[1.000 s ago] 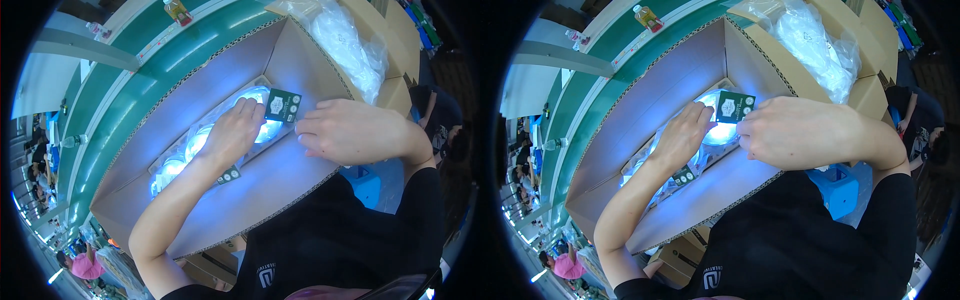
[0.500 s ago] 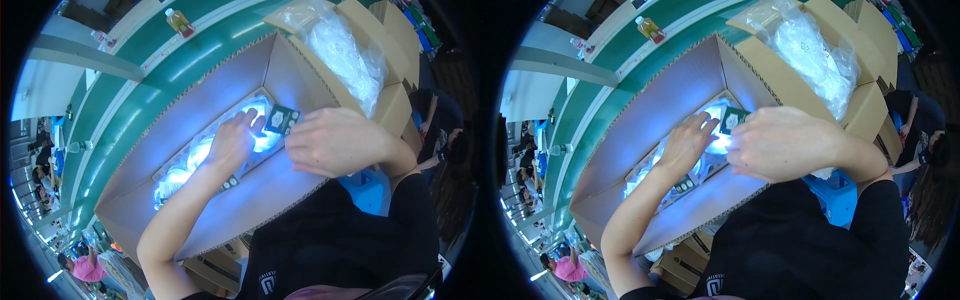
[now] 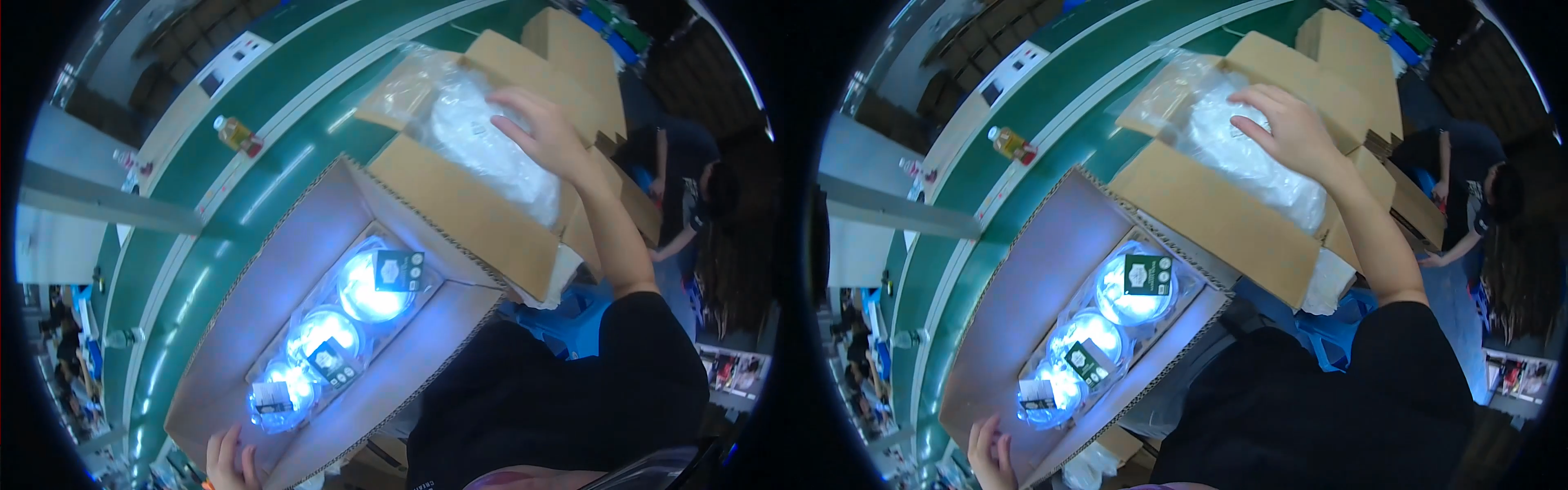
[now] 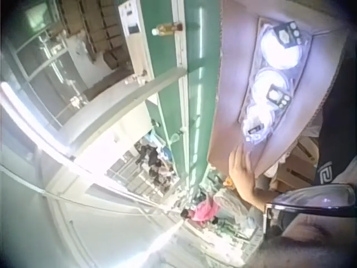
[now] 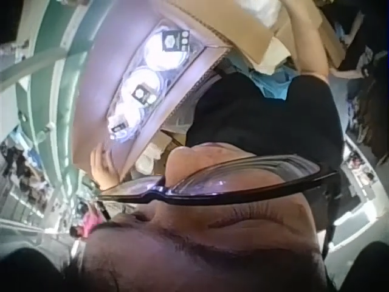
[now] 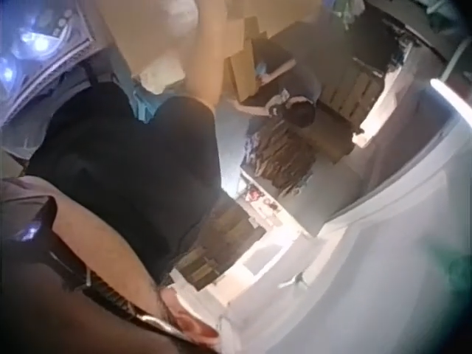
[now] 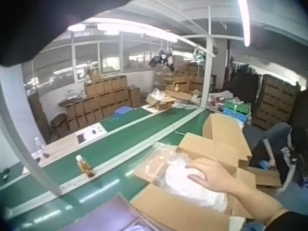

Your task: Packaging light fixtures into cardboard boxes on a factory assembly line.

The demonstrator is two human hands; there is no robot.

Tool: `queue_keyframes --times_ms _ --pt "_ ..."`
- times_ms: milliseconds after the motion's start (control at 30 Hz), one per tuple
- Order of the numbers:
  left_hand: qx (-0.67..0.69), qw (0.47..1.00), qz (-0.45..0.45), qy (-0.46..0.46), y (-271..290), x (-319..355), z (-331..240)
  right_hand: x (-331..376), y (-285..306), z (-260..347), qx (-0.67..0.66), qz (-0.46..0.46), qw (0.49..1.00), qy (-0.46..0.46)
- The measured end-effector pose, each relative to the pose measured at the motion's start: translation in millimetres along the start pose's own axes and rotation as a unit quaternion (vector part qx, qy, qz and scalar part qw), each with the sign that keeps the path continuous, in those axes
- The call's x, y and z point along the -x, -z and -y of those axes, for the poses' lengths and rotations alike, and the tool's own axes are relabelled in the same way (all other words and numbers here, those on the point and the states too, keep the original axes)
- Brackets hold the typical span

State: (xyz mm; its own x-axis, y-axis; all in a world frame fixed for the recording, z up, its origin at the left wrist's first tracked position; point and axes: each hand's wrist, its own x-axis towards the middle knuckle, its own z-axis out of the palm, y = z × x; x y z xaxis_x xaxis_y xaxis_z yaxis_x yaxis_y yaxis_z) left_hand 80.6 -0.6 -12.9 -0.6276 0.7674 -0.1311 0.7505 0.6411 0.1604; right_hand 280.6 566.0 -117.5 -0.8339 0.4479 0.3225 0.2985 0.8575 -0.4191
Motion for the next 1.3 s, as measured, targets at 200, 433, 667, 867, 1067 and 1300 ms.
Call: queue_keyframes --times_ms 200,433,667,867,1067,1300 --pt "0.087 0.990 -0.062 0.092 -18.3 34.4 -4.9 32.4 -50.2 -85.6 0.134 0.237 0.957 -0.096" --pt "0.142 0.983 -0.100 0.067 -37.8 34.8 -4.3 35.0 -16.1 -61.5 0.024 0.058 0.979 -0.193" --pt "0.160 0.972 -0.166 0.041 -32.7 41.9 -13.9 45.6 66.3 -19.5 -0.228 -0.066 0.953 -0.190" --pt "0.210 0.955 -0.180 -0.108 -7.8 9.2 -66.0 27.1 100.7 114.6 -0.389 -0.073 0.909 0.129" --pt "0.287 0.872 -0.282 -0.279 9.2 -78.4 -141.0 21.4 76.1 236.4 -0.283 -0.026 0.901 0.328" --pt "0.326 0.838 -0.380 -0.216 16.4 -66.1 -139.1 16.0 73.0 270.6 -0.425 0.041 0.856 0.291"
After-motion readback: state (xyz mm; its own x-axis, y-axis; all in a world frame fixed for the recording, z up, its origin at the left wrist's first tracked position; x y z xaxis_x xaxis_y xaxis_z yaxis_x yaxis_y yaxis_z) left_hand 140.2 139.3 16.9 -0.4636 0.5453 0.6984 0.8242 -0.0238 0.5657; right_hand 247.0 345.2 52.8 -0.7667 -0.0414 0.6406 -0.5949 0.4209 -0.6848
